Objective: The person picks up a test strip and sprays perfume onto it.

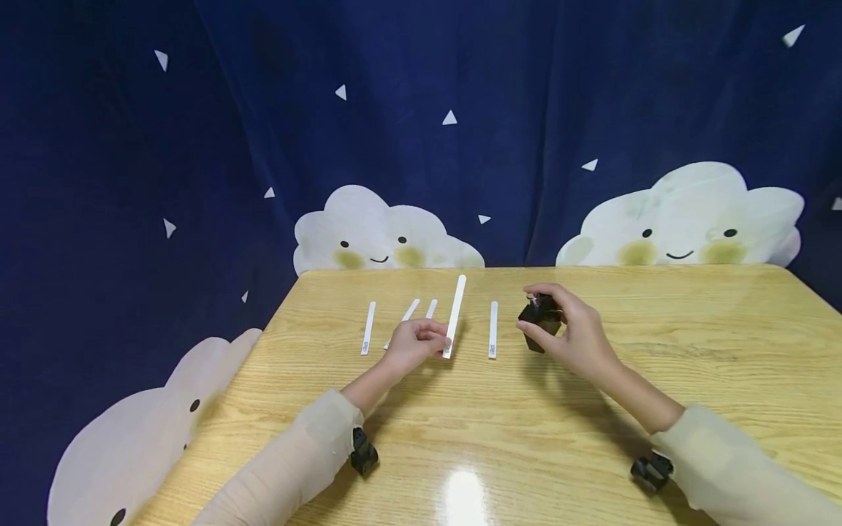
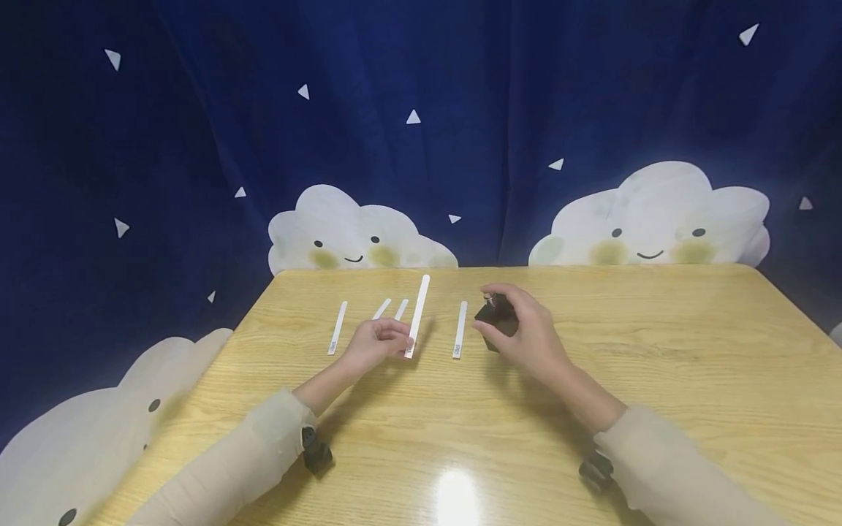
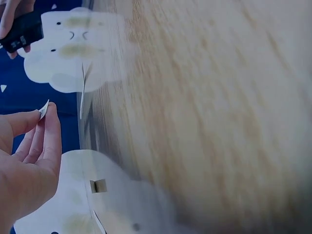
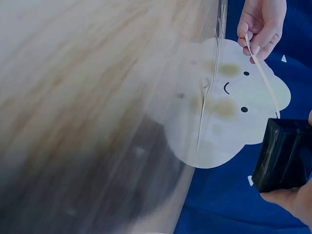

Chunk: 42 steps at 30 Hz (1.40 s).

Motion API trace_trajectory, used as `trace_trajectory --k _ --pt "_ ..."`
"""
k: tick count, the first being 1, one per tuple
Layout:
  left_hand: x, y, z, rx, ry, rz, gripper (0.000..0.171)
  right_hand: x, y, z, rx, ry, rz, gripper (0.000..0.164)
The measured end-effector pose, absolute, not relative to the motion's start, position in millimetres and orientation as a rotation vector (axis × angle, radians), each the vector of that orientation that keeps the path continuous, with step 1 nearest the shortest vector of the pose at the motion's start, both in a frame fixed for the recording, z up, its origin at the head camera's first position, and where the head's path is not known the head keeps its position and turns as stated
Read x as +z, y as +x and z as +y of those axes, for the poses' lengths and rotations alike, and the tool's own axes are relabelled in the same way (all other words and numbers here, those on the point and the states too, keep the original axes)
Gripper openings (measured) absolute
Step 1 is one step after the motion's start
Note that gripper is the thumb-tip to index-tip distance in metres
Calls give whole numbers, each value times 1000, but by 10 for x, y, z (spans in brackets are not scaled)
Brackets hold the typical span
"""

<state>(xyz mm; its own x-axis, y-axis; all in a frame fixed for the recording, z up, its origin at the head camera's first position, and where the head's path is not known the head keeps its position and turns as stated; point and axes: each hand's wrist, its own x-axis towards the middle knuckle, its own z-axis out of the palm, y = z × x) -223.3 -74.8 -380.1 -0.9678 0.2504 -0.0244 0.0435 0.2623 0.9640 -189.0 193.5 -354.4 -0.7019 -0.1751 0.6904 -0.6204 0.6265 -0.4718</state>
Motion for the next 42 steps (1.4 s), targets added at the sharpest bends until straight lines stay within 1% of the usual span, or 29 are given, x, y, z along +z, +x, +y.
trace_trajectory --k 7,18,26,36,42 --pt "-3801 -2185 -706 1765 328 2336 18 -3519 -1859 1805 887 595 -2207 50" --pt "-3729 -2128 -657 1733 404 2368 20 -3470 -1877 1698 912 595 -2132 45" --pt "-3706 -2120 -668 1718 407 2383 18 -3486 -1880 1707 908 570 -2152 49" --pt "-3722 -2132 -673 1729 404 2372 18 -3498 -1862 1724 932 556 -2139 46" --pt "-3728 -2165 -699 1691 357 2395 19 -3482 -1840 1789 930 515 -2165 48"
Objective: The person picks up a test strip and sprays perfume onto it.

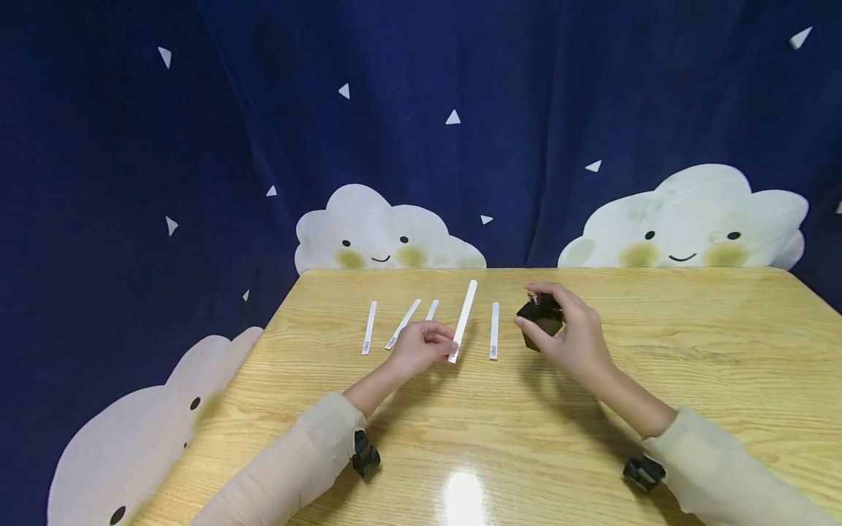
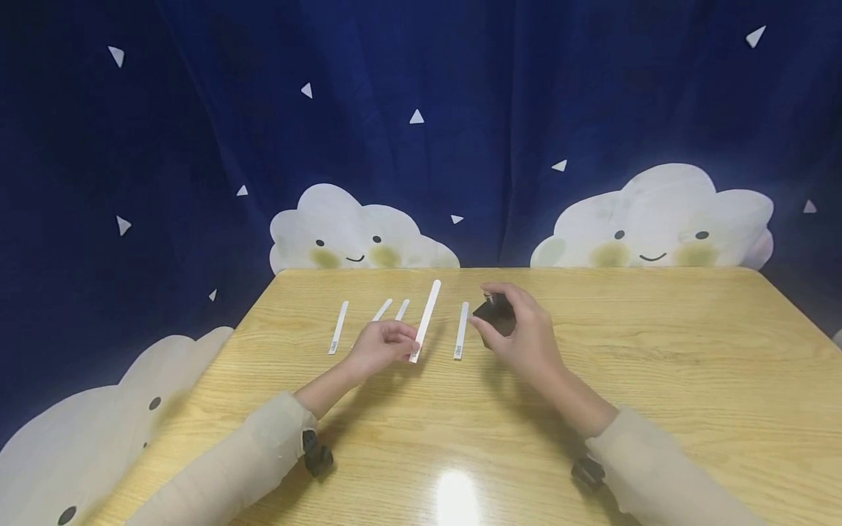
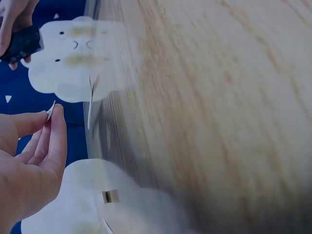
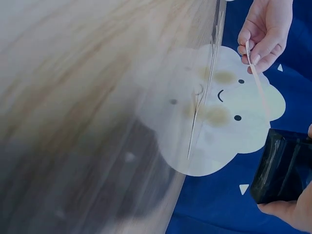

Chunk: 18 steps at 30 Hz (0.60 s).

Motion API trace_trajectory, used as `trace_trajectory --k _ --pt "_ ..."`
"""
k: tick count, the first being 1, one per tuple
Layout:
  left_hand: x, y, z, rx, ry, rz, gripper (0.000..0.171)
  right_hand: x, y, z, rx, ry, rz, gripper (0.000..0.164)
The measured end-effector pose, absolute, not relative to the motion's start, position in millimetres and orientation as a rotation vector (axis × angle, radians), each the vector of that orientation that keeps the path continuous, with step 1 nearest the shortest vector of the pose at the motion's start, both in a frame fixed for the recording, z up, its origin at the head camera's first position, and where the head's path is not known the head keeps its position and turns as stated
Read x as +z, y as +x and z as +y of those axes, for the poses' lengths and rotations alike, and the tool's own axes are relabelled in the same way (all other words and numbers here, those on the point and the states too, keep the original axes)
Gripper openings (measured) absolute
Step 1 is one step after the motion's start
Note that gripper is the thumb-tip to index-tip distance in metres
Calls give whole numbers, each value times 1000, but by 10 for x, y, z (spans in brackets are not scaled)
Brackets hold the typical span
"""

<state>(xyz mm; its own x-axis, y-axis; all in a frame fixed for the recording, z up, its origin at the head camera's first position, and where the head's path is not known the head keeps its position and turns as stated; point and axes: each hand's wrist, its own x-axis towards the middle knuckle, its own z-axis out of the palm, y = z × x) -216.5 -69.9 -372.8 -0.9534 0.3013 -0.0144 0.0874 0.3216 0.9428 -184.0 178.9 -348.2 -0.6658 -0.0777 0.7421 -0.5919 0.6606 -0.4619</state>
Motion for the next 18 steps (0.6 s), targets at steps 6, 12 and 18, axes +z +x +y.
trace_trajectory --k 6,12,18 --pt "-3764 -2237 -715 1679 242 2406 19 -3494 -1800 1882 931 485 -2197 51" --pt "-3807 -2348 -684 1701 148 2384 19 -3534 -1748 1996 963 462 -2202 52" --pt "-3782 -2483 -636 1672 59 2391 16 -3531 -1715 2091 995 454 -2161 53"
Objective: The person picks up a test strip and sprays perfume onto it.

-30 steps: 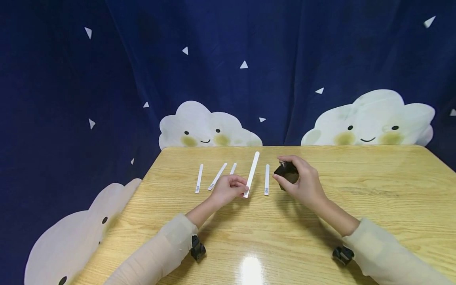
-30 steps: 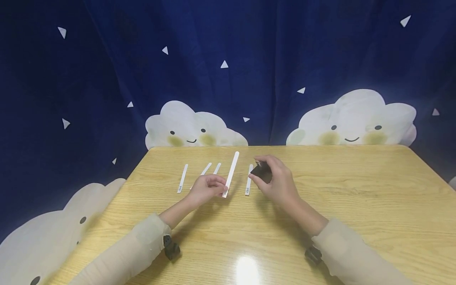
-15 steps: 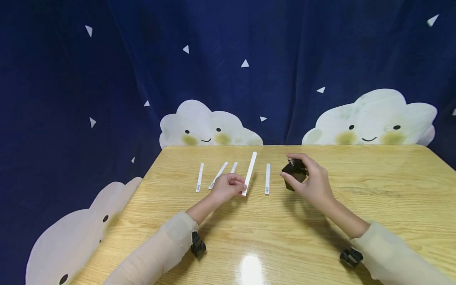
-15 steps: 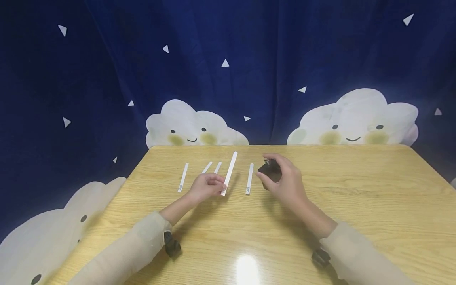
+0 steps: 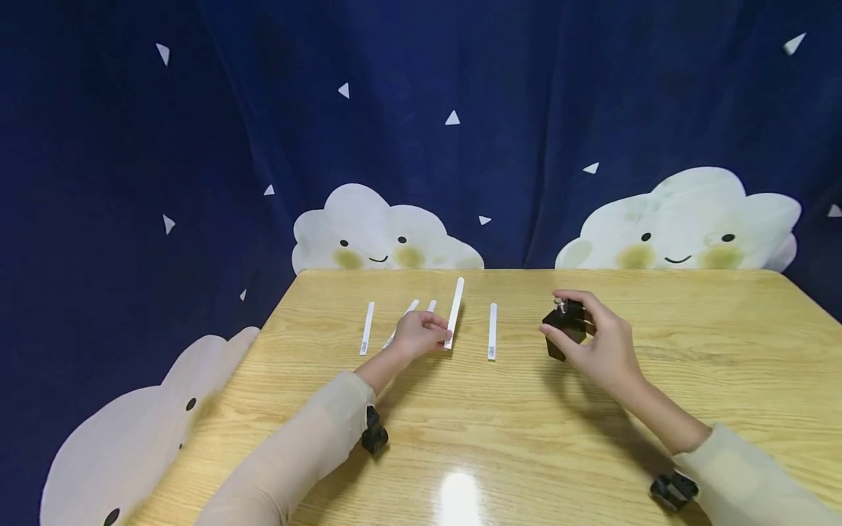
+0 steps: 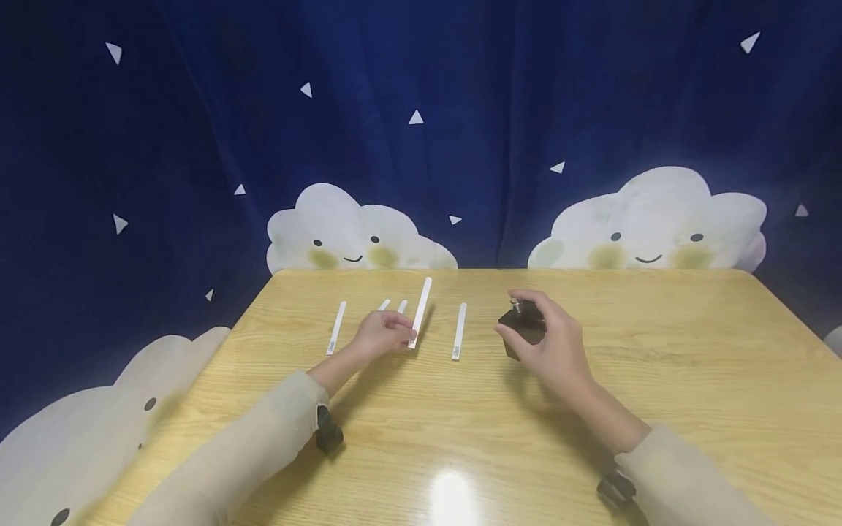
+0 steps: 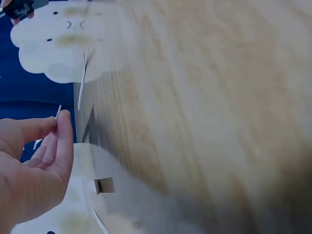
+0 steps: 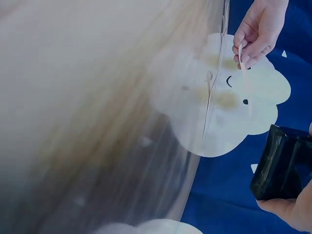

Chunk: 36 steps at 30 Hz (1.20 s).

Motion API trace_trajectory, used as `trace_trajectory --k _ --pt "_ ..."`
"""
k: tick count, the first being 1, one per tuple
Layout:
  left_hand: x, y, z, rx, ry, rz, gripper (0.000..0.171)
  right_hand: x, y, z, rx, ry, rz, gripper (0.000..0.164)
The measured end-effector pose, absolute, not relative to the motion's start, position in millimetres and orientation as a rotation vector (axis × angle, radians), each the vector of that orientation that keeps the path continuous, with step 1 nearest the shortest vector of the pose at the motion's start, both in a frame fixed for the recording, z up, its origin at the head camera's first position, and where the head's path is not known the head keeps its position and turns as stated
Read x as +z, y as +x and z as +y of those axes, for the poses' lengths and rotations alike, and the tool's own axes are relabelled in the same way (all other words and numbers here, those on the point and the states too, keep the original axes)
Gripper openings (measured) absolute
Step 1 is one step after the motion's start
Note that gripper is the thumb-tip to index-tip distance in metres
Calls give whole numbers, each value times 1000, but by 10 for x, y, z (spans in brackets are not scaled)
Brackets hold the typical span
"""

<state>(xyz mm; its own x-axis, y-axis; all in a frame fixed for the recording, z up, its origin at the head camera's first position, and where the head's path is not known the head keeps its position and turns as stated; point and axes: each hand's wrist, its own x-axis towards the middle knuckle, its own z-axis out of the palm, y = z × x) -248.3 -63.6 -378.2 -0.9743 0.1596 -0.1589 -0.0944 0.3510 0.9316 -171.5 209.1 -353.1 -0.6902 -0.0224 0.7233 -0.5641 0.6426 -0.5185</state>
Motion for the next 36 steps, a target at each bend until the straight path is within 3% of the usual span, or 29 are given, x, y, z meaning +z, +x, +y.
trace_trajectory --k 21,36 --pt "-3788 -2521 -544 1464 51 2592 15 -3441 -1680 2129 1063 440 -2058 54" --pt "-3780 -2418 -347 1426 254 2674 24 -3486 -1579 2408 1019 424 -2087 56"
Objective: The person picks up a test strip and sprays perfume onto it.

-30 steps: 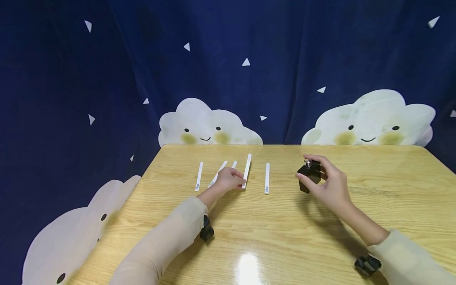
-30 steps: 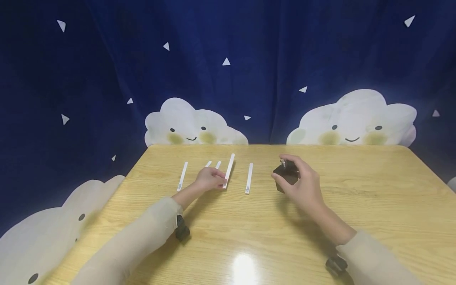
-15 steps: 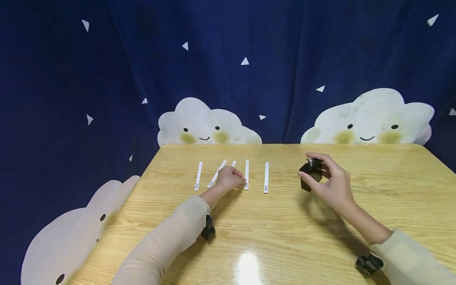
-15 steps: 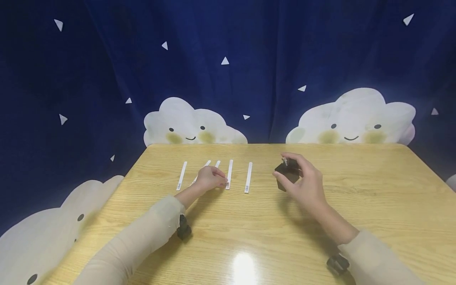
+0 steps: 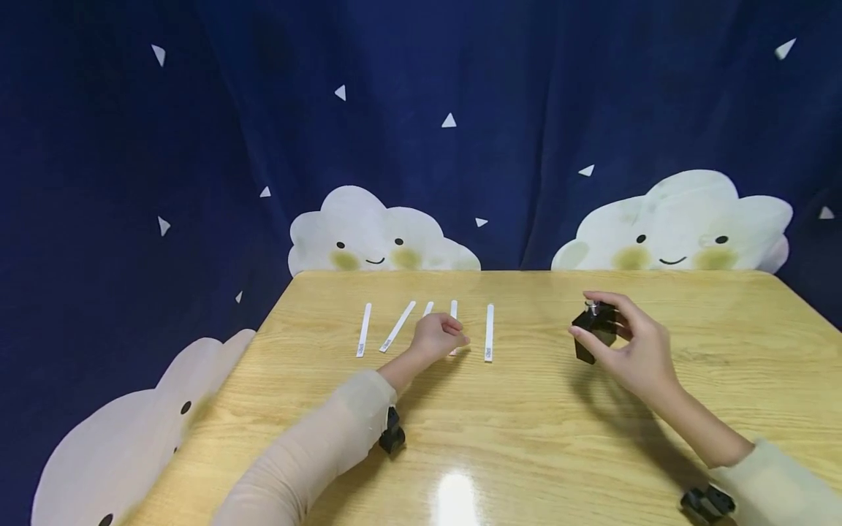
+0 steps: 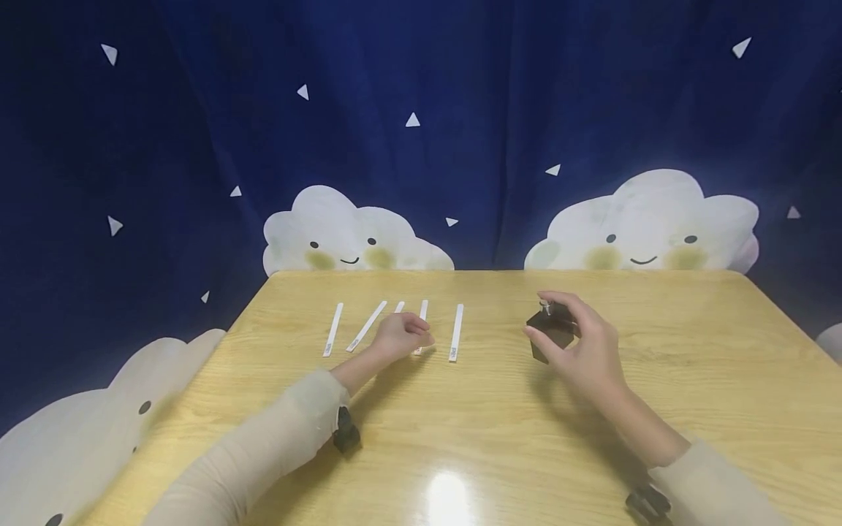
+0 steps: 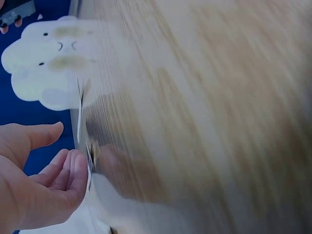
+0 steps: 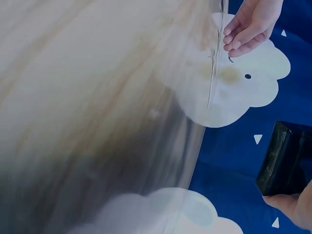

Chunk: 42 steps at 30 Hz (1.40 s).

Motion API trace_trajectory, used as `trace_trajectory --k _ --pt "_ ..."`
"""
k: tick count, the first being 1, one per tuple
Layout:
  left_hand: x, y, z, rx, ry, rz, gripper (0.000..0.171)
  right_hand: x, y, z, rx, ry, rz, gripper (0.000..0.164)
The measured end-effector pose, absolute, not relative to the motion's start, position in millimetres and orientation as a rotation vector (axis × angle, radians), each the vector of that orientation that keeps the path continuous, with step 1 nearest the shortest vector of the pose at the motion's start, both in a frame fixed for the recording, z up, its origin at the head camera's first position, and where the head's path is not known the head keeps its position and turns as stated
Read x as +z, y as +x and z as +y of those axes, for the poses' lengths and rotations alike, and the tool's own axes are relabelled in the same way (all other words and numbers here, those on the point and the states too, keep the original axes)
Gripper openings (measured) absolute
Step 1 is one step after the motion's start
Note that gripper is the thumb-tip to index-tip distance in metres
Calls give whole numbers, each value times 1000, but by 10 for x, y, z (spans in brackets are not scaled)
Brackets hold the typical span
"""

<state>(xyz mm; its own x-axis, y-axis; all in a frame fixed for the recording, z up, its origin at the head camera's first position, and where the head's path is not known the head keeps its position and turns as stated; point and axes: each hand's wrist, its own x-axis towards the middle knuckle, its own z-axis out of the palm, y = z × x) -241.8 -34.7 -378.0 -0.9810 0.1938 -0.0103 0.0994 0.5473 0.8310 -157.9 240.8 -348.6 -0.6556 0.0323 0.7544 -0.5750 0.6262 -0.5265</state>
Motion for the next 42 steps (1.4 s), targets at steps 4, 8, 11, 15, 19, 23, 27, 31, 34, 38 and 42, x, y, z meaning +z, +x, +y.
trace_trajectory --k 4,8,11,15,19,23,27,31,34,38,42 --pt "-3790 -2392 -248 1416 271 2649 25 -3481 -1548 2475 1023 425 -2095 57" --pt "-3813 -2379 -151 1418 284 2642 25 -3469 -1537 2524 1013 422 -2098 59" --pt "-3830 -2362 -83 1408 283 2649 25 -3468 -1546 2551 985 422 -2104 60" --pt "-3841 -2335 1 1368 290 2671 27 -3486 -1555 2583 975 427 -2114 62" --pt "-3836 -2310 63 1280 336 2745 30 -3503 -1549 2608 973 417 -2120 62" --pt "-3824 -2306 93 1216 361 2818 30 -3512 -1543 2619 973 408 -2117 60" --pt "-3809 -2317 103 1221 332 2826 28 -3527 -1542 2621 986 413 -2111 60" --pt "-3798 -2319 104 1250 300 2797 28 -3543 -1540 2620 993 413 -2114 60" --pt "-3795 -2317 108 1258 284 2784 28 -3552 -1543 2615 988 407 -2117 60" --pt "-3803 -2313 119 1307 268 2743 27 -3567 -1558 2604 993 411 -2123 58" --pt "-3826 -2328 124 1346 261 2683 25 -3585 -1571 2592 1009 408 -2131 57"
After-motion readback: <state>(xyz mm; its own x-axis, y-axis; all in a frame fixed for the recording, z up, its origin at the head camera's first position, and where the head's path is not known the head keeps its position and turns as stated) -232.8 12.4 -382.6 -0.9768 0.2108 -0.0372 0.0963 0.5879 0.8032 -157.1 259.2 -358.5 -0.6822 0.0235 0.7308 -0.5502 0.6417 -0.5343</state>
